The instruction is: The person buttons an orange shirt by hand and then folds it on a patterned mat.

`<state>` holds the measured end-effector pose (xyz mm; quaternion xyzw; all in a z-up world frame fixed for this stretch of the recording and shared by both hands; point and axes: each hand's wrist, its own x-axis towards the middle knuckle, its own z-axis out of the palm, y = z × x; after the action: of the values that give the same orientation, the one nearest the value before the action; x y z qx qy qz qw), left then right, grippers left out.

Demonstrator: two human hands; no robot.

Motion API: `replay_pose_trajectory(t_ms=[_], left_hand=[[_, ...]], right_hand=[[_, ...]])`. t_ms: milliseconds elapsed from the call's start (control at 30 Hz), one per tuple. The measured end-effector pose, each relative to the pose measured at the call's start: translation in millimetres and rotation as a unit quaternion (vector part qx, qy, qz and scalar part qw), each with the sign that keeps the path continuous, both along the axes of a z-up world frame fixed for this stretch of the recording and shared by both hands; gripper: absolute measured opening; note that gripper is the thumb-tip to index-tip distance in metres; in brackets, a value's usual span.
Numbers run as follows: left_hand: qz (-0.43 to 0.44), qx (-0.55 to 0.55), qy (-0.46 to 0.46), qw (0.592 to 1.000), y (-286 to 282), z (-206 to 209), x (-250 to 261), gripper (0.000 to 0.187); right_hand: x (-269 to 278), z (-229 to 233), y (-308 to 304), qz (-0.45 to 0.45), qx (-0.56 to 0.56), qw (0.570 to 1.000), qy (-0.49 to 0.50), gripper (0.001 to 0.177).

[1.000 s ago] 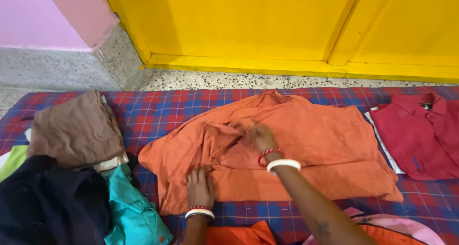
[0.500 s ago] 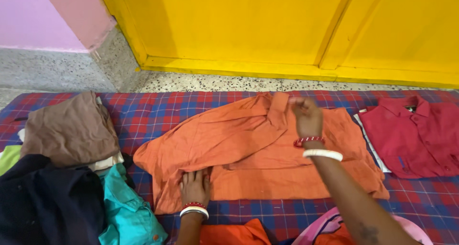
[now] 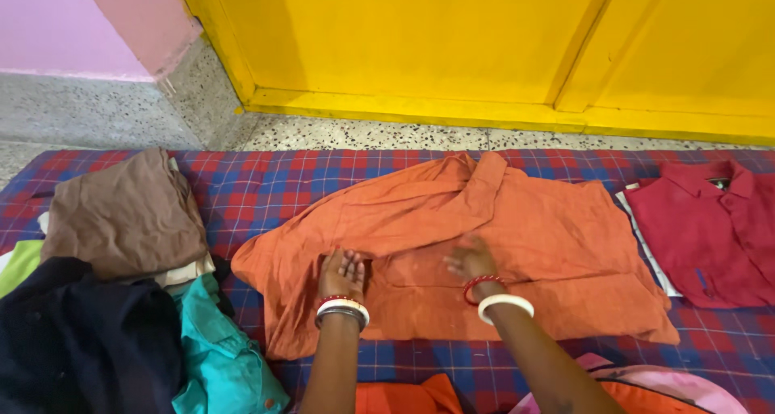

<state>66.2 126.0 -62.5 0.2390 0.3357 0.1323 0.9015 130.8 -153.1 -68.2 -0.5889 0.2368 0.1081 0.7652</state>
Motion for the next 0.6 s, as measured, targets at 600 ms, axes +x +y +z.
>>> replay_pose_trajectory(t_ms=[600], left_hand=[[-0.023,-0.019,-0.059,0.998,-7.3,-25.1,-13.6,0.025]], right_hand=[[-1.4,143.2,-19.8,-0.167,-0.16,0.864,-0.447,0.039]])
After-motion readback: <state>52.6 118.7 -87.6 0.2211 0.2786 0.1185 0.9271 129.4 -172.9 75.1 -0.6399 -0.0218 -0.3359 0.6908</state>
